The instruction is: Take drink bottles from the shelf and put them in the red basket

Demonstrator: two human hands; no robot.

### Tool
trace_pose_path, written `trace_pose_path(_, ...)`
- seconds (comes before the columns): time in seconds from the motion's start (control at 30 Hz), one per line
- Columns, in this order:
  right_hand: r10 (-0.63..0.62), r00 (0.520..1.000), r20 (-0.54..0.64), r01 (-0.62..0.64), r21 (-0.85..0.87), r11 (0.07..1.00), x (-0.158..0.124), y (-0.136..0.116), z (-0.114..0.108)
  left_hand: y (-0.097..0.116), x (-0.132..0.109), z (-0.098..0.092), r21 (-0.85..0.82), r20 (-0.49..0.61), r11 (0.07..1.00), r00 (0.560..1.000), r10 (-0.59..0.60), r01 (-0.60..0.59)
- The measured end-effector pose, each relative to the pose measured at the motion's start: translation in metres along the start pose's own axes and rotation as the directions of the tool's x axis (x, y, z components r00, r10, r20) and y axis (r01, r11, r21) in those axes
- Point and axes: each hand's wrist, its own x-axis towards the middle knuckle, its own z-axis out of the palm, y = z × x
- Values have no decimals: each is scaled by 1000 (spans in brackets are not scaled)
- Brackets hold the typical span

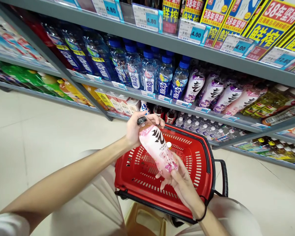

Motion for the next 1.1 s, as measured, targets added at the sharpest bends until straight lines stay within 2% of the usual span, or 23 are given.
trace_pose_path(0.13,-20,1000,-5,20,7,1000,2,-5,6,0,0,0,5,-2,1000,1000,0,0)
trace_pose_path(0.3,34,999,-26,-30,127,991,5,-9,12,-2,0,2,13,17,1000,1000,-13,13)
trace_pose_path(0.47,33,997,-64,-29,51,998,4,-9,8,0,0,2,1,33,1000,999,12,-12)
trace_pose_path(0.57,29,999,-37,-27,41,999,2,-10,5,2,1,2,-14,20,1000,1000,24,-24)
trace_pose_path(0.77,76,992,97,-80,46,996,-1,-8,-2,3,0,2,-15,13,1000,1000,23,-23)
trace_pose_path(0.93,2,996,92,0,-28,1000,1,-8,-2,3,0,2,-6,14,1000,1000,25,-25)
trace_pose_path(1.1,35,995,98,-33,-19,999,-3,-8,1,2,-1,2,19,11,999,999,33,-33)
